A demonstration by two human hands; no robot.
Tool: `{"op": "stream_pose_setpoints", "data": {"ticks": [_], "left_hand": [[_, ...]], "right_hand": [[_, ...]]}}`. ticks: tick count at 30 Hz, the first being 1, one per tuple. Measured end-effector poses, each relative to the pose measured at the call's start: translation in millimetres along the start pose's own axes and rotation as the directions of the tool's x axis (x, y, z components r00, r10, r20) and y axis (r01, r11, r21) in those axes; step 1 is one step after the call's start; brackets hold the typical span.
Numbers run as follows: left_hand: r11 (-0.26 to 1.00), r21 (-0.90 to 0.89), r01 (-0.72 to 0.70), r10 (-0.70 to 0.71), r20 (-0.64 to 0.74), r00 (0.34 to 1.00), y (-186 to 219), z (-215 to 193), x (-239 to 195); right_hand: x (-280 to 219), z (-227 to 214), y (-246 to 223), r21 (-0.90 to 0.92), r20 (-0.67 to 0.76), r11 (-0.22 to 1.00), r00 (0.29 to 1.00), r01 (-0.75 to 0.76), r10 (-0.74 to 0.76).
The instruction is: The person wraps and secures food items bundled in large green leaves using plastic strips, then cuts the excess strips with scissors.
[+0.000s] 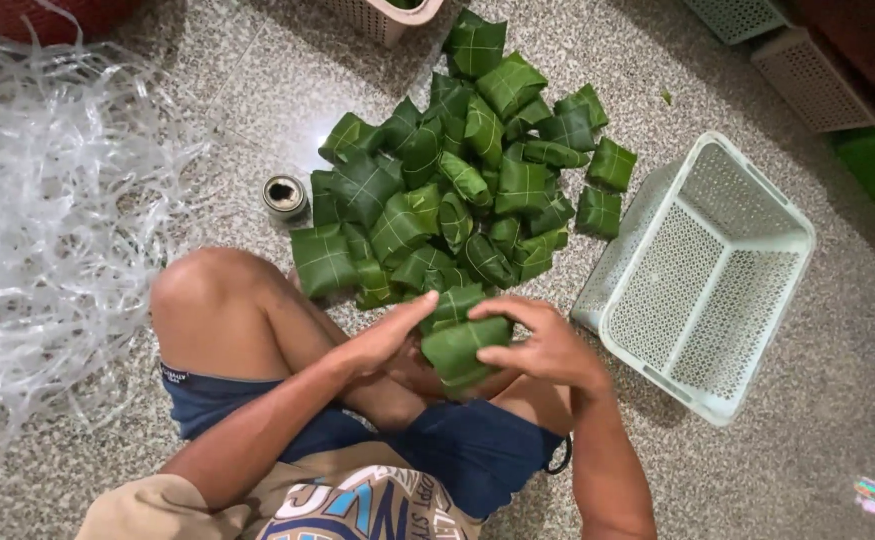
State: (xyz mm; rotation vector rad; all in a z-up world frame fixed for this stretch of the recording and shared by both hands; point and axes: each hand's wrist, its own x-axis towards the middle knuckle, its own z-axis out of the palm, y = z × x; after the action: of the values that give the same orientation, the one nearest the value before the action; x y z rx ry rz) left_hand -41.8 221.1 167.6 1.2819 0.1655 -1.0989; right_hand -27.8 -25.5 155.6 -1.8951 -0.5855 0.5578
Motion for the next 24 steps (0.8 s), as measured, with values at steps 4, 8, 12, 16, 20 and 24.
{"op": "stream_pose_setpoints", "data": {"ticks": [4, 8, 12, 16, 20, 24], "left_hand": [[0.995, 0.073, 0.072, -0.068, -0.056, 0.996, -9, -8, 13], [0.991, -0.09, 0.1, -0.107, -0.078, 0.991, -6, -13, 11], [0.967, 0.116, 0.228, -0.219, -0.092, 0.971, -95, -28, 106], [0.956, 0.291, 0.028, -0.002, -0.09, 0.996, -26, -22, 13], [0.939, 0.091, -0.332, 0.338, -0.054, 0.94, -50, -21, 20], [0.891, 0.261, -0.37, 0.394, -0.042, 0.918, -64, -23, 20]], "right_hand": [[5, 12, 2, 0.031, -0.058, 0.984, 0.983, -0.173, 0.175], [0, 26, 17, 0.239, -0.203, 0.941, 0.936, -0.238, 0.289], [-5, 42, 18, 0.195, -0.364, 0.959, 0.893, -0.206, 0.266], [-14, 67, 42, 0.056, -0.547, 0.992, 0.828, -0.112, 0.125], [-16, 94, 48, 0.104, -0.693, 0.991, 0.709, -0.083, 0.132], [-21, 108, 38, 0.841, -0.287, 0.538, 0.801, -0.051, 0.525]]}}
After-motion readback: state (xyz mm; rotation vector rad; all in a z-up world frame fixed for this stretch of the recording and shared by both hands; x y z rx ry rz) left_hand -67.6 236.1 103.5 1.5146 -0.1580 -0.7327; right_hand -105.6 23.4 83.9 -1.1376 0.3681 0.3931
